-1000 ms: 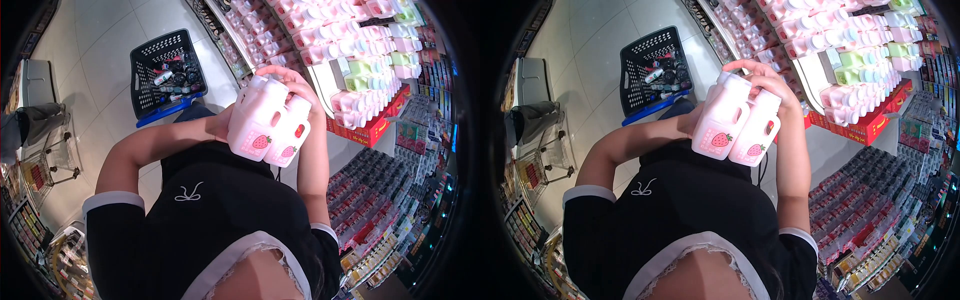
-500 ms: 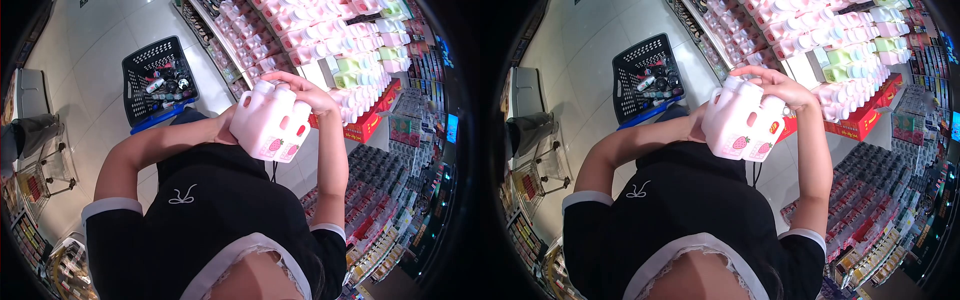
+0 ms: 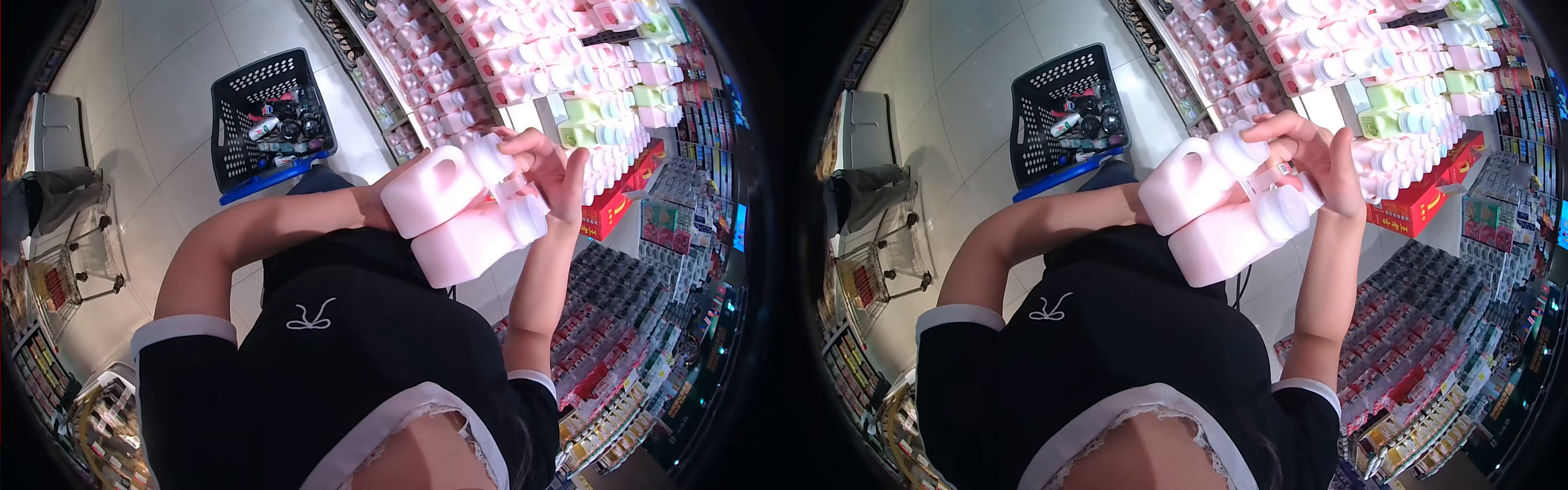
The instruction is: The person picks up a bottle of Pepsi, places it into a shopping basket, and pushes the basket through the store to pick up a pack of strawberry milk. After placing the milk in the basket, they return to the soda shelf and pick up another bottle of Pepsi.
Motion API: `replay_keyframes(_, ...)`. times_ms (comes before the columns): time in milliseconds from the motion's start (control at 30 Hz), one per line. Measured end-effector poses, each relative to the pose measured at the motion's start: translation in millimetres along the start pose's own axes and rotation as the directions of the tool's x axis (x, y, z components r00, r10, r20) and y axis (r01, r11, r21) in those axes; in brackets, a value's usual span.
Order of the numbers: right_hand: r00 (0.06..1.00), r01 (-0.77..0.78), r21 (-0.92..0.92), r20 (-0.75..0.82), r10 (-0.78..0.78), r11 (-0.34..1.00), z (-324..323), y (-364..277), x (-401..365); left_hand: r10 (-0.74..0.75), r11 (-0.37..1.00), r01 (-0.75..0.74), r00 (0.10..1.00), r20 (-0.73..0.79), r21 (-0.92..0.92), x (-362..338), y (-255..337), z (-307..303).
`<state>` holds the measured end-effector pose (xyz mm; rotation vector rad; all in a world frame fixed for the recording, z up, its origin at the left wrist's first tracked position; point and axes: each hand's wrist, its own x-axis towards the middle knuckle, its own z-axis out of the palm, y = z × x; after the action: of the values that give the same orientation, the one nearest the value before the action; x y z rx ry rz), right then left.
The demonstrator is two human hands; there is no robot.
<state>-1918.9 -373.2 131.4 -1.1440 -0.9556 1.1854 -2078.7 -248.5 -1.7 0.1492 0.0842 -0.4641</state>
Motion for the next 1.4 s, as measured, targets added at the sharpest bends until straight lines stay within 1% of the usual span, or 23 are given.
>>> replay_keyframes(33, 1.0, 0.0, -0.001, -0.002, 0.0, 1.0, -0.3, 2.0, 1.1, -0.065, 0.983, 0.071, 0.997, 0.039, -0.171, -4.3, 5.8, 16.9)
replay_keyframes(67, 0.988, 0.153, 0.002, 0.025, -0.153, 0.988, 0.2, 5.8, 2.9, 0.094, 0.982, -0.054, 0.971, 0.221, -0.179, -26.4, 6.6, 33.0)
replay_keyframes(100, 0.952, 0.3, 0.01, 0.053, -0.3, 0.954, 1.2, 8.8, 5.5, 0.094, 0.982, -0.053, 0.97, 0.223, -0.18, -24.6, 6.9, 34.4)
replay_keyframes(200, 0.911, 0.363, 0.085, 0.177, -0.372, 0.928, 3.2, 19.7, 16.5, 0.199, 0.954, -0.24, 0.956, 0.216, 0.18, -12.6, 4.3, 39.8)
replay_keyframes(267, 0.846, 0.398, 0.095, 0.347, -0.405, 0.913, -4.0, 29.9, 24.6, 0.274, 0.845, -0.347, 0.934, 0.229, 0.407, -3.7, 2.1, 43.3)
replay_keyframes(300, 0.847, 0.393, 0.096, 0.349, -0.401, 0.914, -5.7, 38.9, 28.1, 0.306, 0.767, -0.387, 0.922, 0.239, 0.512, -0.6, 0.6, 44.6)
replay_keyframes(367, 0.68, 0.556, 0.237, 0.422, -0.6, 0.797, -5.0, 56.2, 36.3, 0.366, 0.564, -0.443, 0.891, 0.271, 0.696, 1.0, 1.3, 46.0)
replay_keyframes(400, 0.681, 0.531, 0.287, 0.416, -0.603, 0.797, -4.4, 57.2, 35.7, 0.371, 0.56, -0.446, 0.888, 0.27, 0.698, -2.2, 2.4, 45.4)
replay_keyframes(467, 0.642, 0.536, 0.416, 0.364, -0.675, 0.734, -8.4, 78.0, 36.9, 0.174, 0.938, -0.216, 0.97, 0.17, 0.27, -13.0, 0.9, 41.8)
replay_keyframes(500, 0.61, 0.535, 0.531, 0.295, -0.736, 0.657, -8.8, 85.4, 38.2, 0.054, 0.998, -0.055, 0.984, 0.168, 0.004, -15.7, -1.8, 39.8)
replay_keyframes(533, 0.588, 0.525, 0.6, 0.257, -0.767, 0.604, -1.8, 89.2, 44.6, 0.141, 0.97, -0.177, 0.968, 0.206, 0.169, -14.8, -6.7, 35.2)
replay_keyframes(567, 0.595, 0.52, 0.598, 0.257, -0.761, 0.609, 6.3, 98.5, 45.8, 0.142, 0.971, -0.177, 0.968, 0.209, 0.16, -14.0, -11.7, 25.1)
replay_keyframes(633, 0.708, 0.337, 0.787, 0.15, -0.69, 0.517, 17.0, 121.3, 41.5, -0.207, 0.967, 0.236, 0.946, 0.248, -0.093, -14.8, -21.5, 1.4)
replay_keyframes(733, 0.698, 0.283, 0.812, 0.189, -0.69, 0.51, 25.9, 117.5, 45.6, -0.177, 0.943, 0.261, 0.919, 0.353, -0.206, -16.6, -30.8, -14.6)
replay_keyframes(867, 0.696, 0.271, 0.842, 0.164, -0.699, 0.467, 31.6, 119.3, 47.8, -0.13, 0.98, 0.164, 0.956, 0.263, -0.111, -22.0, -34.0, -9.5)
replay_keyframes(933, 0.705, 0.263, 0.834, 0.177, -0.687, 0.485, 32.7, 117.0, 46.5, -0.127, 0.991, 0.124, 0.988, 0.092, 0.039, -25.5, -30.6, -4.0)
replay_keyframes(1033, 0.663, 0.238, 0.84, 0.226, -0.714, 0.487, 33.1, 121.9, 60.2, -0.055, 0.998, 0.054, 0.998, 0.036, 0.015, -52.0, -15.5, -6.3)
replay_keyframes(1133, 0.776, 0.195, 0.803, 0.224, -0.589, 0.563, 33.5, 126.7, 68.7, 0.049, 0.998, -0.049, 0.999, 0.007, -0.032, -65.4, -1.0, -7.6)
replay_keyframes(1167, 0.771, 0.186, 0.806, 0.235, -0.592, 0.562, 32.5, 126.9, 74.4, 0.083, 0.995, -0.082, 0.997, 0.009, -0.051, -65.3, 2.8, -8.5)
replay_keyframes(1233, 0.853, 0.124, 0.734, 0.264, -0.449, 0.667, 42.9, 108.1, 91.7, 0.141, 0.986, -0.139, 0.99, 0.016, -0.093, -65.5, 10.2, -12.7)
replay_keyframes(1267, 0.939, 0.13, 0.67, 0.153, -0.307, 0.731, 52.5, 99.6, 91.6, 0.166, 0.979, -0.163, 0.986, 0.017, -0.119, -67.3, 12.0, -15.9)
replay_keyframes(1367, 0.982, 0.095, 0.508, 0.091, -0.163, 0.856, 61.1, 85.1, 119.6, 0.262, 0.949, -0.253, 0.965, 0.022, -0.188, -78.7, 24.3, -31.9)
replay_keyframes(1400, 0.989, 0.082, 0.476, 0.072, -0.132, 0.876, 61.0, 86.3, 127.3, 0.278, 0.849, 0.048, 0.807, 0.521, -0.526, -84.7, 29.9, -56.7)
